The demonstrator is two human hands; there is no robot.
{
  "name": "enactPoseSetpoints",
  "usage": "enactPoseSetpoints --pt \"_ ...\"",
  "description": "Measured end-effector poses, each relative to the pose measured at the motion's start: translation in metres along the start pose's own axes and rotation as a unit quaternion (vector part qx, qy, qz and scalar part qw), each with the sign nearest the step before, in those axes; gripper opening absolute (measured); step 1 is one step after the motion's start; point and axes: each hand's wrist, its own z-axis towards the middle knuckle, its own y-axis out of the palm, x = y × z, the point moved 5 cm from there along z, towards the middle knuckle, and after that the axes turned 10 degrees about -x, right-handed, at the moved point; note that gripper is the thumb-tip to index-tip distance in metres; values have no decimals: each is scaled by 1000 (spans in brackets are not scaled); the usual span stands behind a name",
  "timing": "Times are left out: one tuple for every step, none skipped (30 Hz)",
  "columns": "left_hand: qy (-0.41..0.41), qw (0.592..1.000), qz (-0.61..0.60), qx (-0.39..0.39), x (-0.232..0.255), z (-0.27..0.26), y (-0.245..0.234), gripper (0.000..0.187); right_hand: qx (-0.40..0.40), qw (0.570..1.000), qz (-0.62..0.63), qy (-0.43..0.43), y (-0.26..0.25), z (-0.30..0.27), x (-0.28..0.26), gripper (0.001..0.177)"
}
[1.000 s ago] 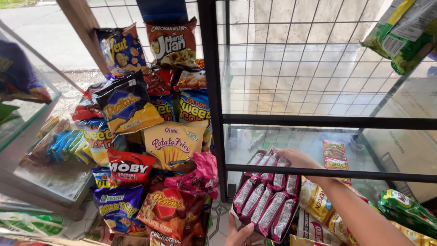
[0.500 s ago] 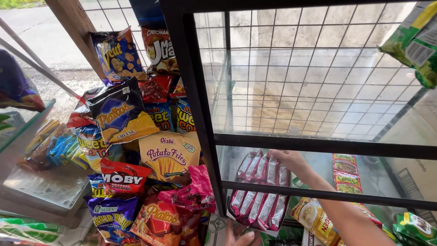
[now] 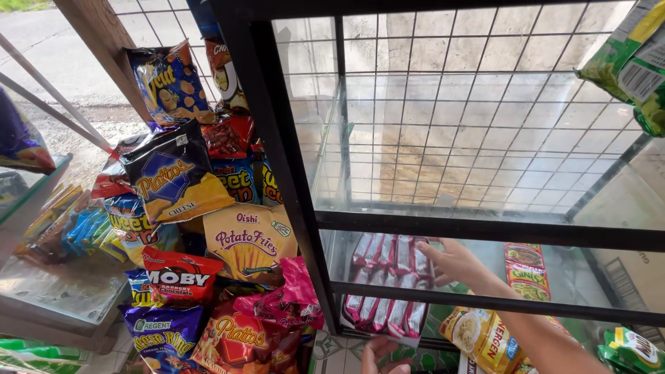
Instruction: Stocking and organizing snack packages on a grocery store shelf.
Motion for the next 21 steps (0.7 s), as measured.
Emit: enactPoseSetpoints --pt "24 999 -6 -28 17 -7 11 95 -3 999 26 -24 3 3 -4 60" --pt "24 999 -6 -26 42 -17 25 95 -4 999 26 -24 3 14 6 60" --pt "31 999 10 -37 68 -28 40 97 3 998 31 -55 2 24 13 56" --pt "38 998 25 -48 94 -39 54 99 11 996 37 -86 1 35 20 60" --pt "38 998 25 -47 109 -40 62 99 10 996 37 -86 4 37 22 60" --pt "29 998 33 -49 122 -42 71 95 -6 988 99 -119 8 38 21 52" --pt "19 998 42 -52 136 -44 79 91 -22 975 160 -150 11 39 21 47" --pt "18 998 42 -52 148 -46 88 91 -21 975 161 -150 9 55 38 47" --pt "19 997 49 -53 159 -47 97 88 -30 960 212 -182 6 71 54 42" --pt "19 997 55 -53 170 -49 105 85 -39 941 262 -212 4 86 70 38" --pt "18 997 56 -54 170 -44 106 85 -38 941 263 -211 5 88 74 38" --pt "30 996 51 -63 170 -40 109 76 -47 928 296 -220 6 88 78 37" --pt "41 995 47 -73 170 -36 111 67 -56 915 330 -228 7 88 83 35" --pt "39 995 48 -74 170 -32 111 67 -55 914 331 -227 16 73 73 35" --pt "46 995 34 -80 170 -29 111 63 -28 948 266 -174 24 60 68 37" --pt "52 995 20 -87 170 -26 112 59 -1 973 198 -119 32 46 62 40" --pt "51 995 20 -88 179 -30 118 59 0 973 198 -118 40 24 54 40" --pt "55 994 29 -87 188 -36 123 56 61 992 4 -110 46 -1 45 43" --pt "58 994 38 -86 196 -42 128 54 117 970 -190 -96 54 -27 34 48" --pt "56 994 38 -88 185 -36 123 54 119 970 -189 -94 60 -59 23 48" --pt "73 992 41 -95 176 -30 118 52 53 946 -302 -107 75 -89 8 43"
